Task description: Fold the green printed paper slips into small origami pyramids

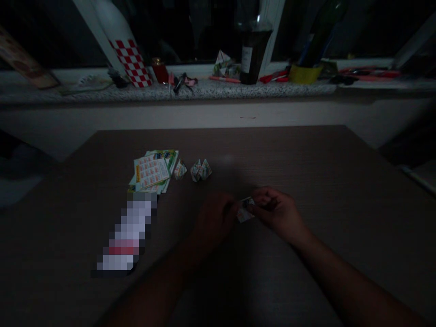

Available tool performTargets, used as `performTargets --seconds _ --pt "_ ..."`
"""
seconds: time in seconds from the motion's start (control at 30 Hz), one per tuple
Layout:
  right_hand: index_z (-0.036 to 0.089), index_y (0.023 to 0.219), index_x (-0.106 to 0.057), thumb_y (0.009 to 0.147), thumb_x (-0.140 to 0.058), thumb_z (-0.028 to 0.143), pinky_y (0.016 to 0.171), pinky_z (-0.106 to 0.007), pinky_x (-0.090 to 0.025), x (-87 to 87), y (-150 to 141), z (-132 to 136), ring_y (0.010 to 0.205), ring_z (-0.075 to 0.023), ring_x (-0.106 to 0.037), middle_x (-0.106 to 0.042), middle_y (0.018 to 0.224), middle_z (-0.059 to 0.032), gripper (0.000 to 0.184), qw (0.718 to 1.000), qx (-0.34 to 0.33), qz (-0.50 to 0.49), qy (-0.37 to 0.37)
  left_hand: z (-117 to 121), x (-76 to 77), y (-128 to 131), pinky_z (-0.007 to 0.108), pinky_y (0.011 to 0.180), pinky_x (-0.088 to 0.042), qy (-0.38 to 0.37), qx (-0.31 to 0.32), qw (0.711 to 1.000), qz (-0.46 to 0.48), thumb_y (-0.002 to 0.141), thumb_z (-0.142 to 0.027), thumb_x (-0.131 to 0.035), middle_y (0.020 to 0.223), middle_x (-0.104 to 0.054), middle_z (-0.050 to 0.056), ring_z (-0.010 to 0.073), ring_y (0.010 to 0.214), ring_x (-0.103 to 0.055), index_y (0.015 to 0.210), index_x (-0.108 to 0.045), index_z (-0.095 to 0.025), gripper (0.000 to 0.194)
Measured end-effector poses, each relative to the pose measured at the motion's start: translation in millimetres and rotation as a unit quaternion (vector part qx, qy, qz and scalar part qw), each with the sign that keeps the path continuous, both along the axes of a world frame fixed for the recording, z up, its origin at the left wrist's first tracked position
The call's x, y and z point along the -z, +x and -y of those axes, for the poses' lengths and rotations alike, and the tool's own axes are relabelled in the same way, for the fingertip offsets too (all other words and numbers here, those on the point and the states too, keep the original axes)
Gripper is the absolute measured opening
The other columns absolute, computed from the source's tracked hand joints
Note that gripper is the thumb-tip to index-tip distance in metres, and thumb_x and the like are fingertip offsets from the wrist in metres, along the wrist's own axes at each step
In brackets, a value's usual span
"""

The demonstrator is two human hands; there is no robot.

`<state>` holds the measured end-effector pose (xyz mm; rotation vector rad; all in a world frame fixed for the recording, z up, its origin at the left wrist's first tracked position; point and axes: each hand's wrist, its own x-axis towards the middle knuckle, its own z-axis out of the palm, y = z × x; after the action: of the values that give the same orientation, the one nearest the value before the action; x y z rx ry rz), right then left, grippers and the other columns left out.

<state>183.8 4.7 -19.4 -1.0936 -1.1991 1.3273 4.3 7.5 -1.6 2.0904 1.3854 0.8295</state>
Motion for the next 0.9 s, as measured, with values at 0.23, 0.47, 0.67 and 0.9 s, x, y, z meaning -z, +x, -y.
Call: performTargets --seconds 0.23,0.47,0.67,0.9 --pt "0.020 0.078 -0.056 0.061 -0.081 0.025 0.054 -0.022 -0.046 -14.9 -11.1 6.1 0.055 -0.0098 -0.056 -0.062 0.065 0.0037 0.030 0.995 0.054 -0.077 -0.030 4.7 6.0 3.2 0.024 0.067 -0.047 -0.197 -0.013 0.937 0.287 0.075 -0.033 -0.068 0.079 -0.066 0.002 0.0155 0.075 -0.061 0.087 -0.066 -0.015 0.021" --pt "0.022 0.063 -0.034 0.061 -0.077 0.021 0.049 -0.019 -0.037 -20.2 -24.4 13.0 0.051 -0.0067 -0.043 -0.045 0.058 0.0082 0.043 0.989 0.092 -0.112 -0.008 8.6 3.9 6.6 0.023 0.065 -0.046 -0.188 -0.016 0.936 0.298 0.075 -0.031 -0.068 0.076 -0.060 0.001 0.0144 0.072 -0.057 0.080 -0.065 -0.015 0.017" --pt "0.022 0.061 -0.029 0.063 -0.075 0.021 0.050 -0.020 -0.035 -21.4 -23.7 15.3 0.053 -0.0071 -0.038 -0.040 0.060 0.0075 0.046 0.993 0.073 -0.088 -0.002 9.5 0.4 3.4 0.022 0.061 -0.042 -0.164 -0.001 0.952 0.259 0.079 -0.031 -0.064 0.071 -0.058 0.000 0.0128 0.068 -0.054 0.075 -0.063 -0.015 0.016" --pt "0.022 0.061 -0.028 0.064 -0.073 0.019 0.049 -0.020 -0.032 -21.3 -19.2 15.2 0.054 -0.0076 -0.035 -0.038 0.061 0.0070 0.046 0.996 0.061 -0.057 0.009 10.7 -2.2 1.5 0.021 0.059 -0.038 -0.166 0.017 0.943 0.287 0.082 -0.031 -0.062 0.066 -0.053 -0.002 0.0105 0.063 -0.049 0.071 -0.064 -0.015 0.020"
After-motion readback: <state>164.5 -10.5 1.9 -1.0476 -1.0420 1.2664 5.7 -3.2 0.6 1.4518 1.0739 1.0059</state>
